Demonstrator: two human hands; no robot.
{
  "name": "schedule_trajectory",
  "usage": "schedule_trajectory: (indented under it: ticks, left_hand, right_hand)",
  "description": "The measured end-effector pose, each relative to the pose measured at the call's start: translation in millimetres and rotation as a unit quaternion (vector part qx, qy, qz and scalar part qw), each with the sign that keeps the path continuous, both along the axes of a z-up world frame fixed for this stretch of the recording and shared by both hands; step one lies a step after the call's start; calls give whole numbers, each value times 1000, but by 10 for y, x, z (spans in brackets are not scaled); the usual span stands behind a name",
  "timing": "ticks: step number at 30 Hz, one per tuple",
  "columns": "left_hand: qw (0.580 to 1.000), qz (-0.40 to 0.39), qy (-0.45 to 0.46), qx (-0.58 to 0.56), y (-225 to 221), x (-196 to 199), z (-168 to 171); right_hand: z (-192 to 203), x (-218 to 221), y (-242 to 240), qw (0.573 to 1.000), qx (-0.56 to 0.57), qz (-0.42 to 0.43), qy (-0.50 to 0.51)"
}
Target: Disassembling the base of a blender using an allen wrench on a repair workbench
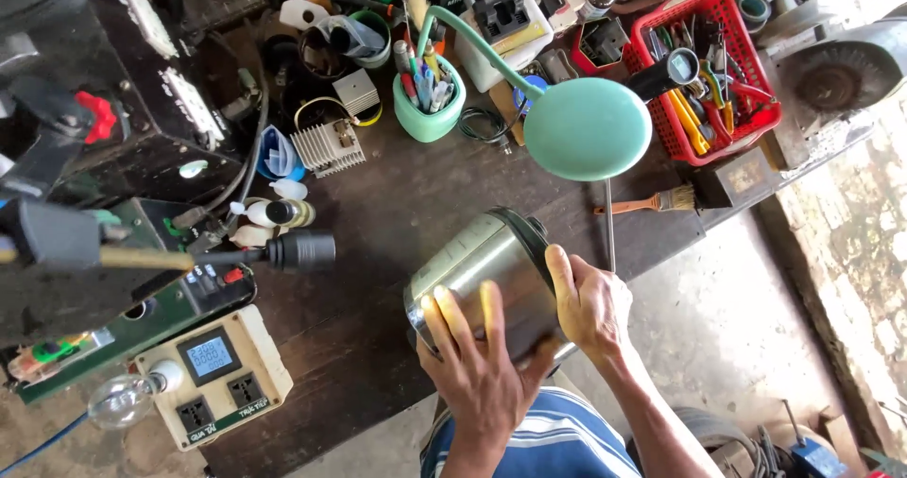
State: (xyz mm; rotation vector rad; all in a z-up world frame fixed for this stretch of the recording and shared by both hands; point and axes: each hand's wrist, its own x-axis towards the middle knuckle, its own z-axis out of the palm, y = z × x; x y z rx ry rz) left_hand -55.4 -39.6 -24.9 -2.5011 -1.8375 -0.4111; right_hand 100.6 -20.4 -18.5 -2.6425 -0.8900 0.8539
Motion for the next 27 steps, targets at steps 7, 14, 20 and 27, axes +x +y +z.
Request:
schedule_trajectory:
  ticks: [7, 14, 20, 27]
  left_hand:
    - [996, -65, 48, -27, -39, -95, 19]
    - [998, -26, 3, -52, -100, -81, -3]
    - [996, -44, -62, -40, -49, -168, 93]
    - [987, -76, -133, -46, 255, -398, 150]
  right_hand:
    - [74, 49, 43, 999, 12, -3, 50]
    - [-63, 152, 7, 996, 38, 35, 74]
    - [82, 142, 181, 996, -12, 34, 86]
    - [289, 40, 237, 989, -18, 24, 143]
